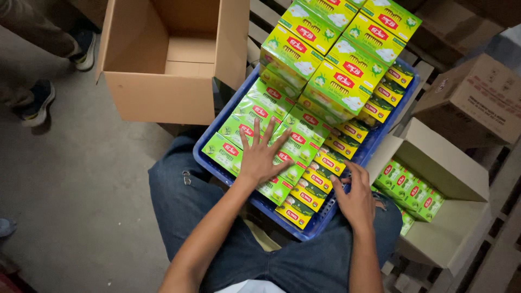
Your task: The person repeatedly picks up small green and yellow boxes from a cardboard box and places them into a blue crate resting on their lap. The person arranges the boxes in rows within the crate.
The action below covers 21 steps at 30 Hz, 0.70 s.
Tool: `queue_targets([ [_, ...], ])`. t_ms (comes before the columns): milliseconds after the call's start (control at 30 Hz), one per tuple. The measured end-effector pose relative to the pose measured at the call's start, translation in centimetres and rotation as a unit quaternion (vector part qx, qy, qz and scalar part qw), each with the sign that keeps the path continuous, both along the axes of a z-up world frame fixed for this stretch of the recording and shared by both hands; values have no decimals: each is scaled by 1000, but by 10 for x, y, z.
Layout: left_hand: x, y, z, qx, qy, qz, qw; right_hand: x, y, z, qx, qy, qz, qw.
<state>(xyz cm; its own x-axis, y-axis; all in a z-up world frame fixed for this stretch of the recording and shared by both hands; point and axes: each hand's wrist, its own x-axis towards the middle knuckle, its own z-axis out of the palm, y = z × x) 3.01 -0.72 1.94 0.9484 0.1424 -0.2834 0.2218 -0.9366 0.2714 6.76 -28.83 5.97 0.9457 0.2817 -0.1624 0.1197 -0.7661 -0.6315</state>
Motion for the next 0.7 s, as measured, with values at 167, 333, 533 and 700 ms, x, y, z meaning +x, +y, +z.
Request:
queue_targets([
  [167, -5, 8, 5, -11, -64, 30, 997, 4, 0, -3, -17, 5, 10, 1000],
  [333, 17, 10, 6, -17, -54, 50, 997, 1, 1, -6, -19, 10, 6, 1000],
  [533, 48, 11, -6, 20, -53, 32, 998, 8, -4, -18, -32, 15, 4, 999],
  [700, 54, 15, -4, 45, 1, 5, 999, 4, 6, 0, -42, 27, 8, 999],
])
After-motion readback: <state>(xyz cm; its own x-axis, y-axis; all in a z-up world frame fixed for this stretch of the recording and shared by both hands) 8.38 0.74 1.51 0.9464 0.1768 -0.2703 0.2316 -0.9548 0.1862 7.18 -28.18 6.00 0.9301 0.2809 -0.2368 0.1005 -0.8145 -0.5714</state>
